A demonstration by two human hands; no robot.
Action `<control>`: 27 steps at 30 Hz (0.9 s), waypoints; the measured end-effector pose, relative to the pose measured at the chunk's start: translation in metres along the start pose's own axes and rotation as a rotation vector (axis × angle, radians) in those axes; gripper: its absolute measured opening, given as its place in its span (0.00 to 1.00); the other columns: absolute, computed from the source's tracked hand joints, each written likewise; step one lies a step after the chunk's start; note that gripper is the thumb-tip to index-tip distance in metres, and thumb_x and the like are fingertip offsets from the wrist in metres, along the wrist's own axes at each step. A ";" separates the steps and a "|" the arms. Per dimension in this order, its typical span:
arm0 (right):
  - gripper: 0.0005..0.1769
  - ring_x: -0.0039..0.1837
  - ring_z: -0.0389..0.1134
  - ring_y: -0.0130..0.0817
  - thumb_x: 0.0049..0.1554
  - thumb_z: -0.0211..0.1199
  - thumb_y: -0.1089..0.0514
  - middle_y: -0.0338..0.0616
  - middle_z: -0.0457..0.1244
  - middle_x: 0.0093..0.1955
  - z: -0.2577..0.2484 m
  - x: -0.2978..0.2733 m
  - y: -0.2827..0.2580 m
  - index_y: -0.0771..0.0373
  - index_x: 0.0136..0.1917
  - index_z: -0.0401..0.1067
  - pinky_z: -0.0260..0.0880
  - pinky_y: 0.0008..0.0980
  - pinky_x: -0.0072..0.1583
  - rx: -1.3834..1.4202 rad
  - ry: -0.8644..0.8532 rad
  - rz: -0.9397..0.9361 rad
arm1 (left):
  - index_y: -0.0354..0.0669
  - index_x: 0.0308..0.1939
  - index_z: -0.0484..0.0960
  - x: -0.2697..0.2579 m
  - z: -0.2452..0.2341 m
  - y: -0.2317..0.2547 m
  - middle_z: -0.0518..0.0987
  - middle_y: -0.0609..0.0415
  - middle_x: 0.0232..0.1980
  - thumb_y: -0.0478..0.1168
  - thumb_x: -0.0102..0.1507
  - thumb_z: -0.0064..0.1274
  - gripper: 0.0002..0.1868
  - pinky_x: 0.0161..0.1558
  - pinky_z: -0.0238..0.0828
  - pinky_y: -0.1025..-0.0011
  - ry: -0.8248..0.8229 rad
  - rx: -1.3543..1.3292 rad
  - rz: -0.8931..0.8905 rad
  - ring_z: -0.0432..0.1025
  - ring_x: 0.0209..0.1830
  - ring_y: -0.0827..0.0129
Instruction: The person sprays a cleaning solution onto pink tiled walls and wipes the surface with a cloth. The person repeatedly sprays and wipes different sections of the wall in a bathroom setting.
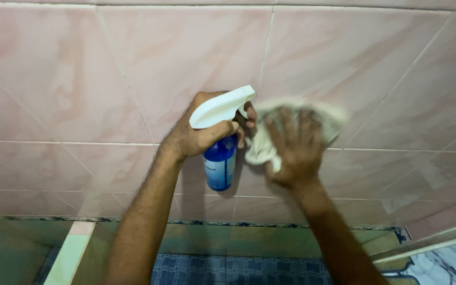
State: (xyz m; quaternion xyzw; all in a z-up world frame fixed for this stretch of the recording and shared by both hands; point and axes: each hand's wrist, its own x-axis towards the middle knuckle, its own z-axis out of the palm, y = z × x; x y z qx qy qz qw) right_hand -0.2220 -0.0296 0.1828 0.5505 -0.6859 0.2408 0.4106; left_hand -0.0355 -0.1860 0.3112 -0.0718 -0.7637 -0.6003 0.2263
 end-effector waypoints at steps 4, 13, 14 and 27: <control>0.42 0.88 0.31 0.52 0.62 0.57 0.43 0.43 0.37 0.88 -0.048 0.085 0.021 0.45 0.85 0.47 0.31 0.66 0.84 -0.045 0.132 0.066 | 0.26 0.49 0.79 -0.001 0.001 -0.001 0.82 0.43 0.41 0.34 0.54 0.46 0.21 0.34 0.82 0.66 0.002 -0.011 0.006 0.79 0.30 0.64; 0.45 0.88 0.26 0.49 0.63 0.56 0.53 0.36 0.33 0.88 -0.051 0.089 0.013 0.39 0.88 0.42 0.23 0.63 0.84 -0.044 0.148 0.060 | 0.25 0.50 0.79 -0.002 0.000 -0.002 0.83 0.43 0.43 0.33 0.54 0.47 0.21 0.35 0.83 0.66 0.005 -0.012 -0.001 0.79 0.30 0.65; 0.44 0.87 0.26 0.51 0.63 0.56 0.53 0.39 0.32 0.89 -0.042 0.072 0.007 0.41 0.88 0.42 0.23 0.64 0.84 -0.023 0.105 0.093 | 0.25 0.50 0.79 -0.002 0.000 -0.003 0.83 0.43 0.43 0.33 0.54 0.47 0.22 0.35 0.83 0.66 0.004 -0.017 0.002 0.79 0.30 0.65; 0.39 0.86 0.38 0.56 0.67 0.40 0.34 0.48 0.44 0.85 0.035 -0.056 -0.002 0.55 0.83 0.50 0.37 0.61 0.83 0.070 0.146 0.102 | 0.27 0.53 0.78 0.001 0.000 -0.005 0.83 0.43 0.47 0.34 0.55 0.47 0.23 0.37 0.86 0.65 0.012 0.071 0.012 0.81 0.33 0.65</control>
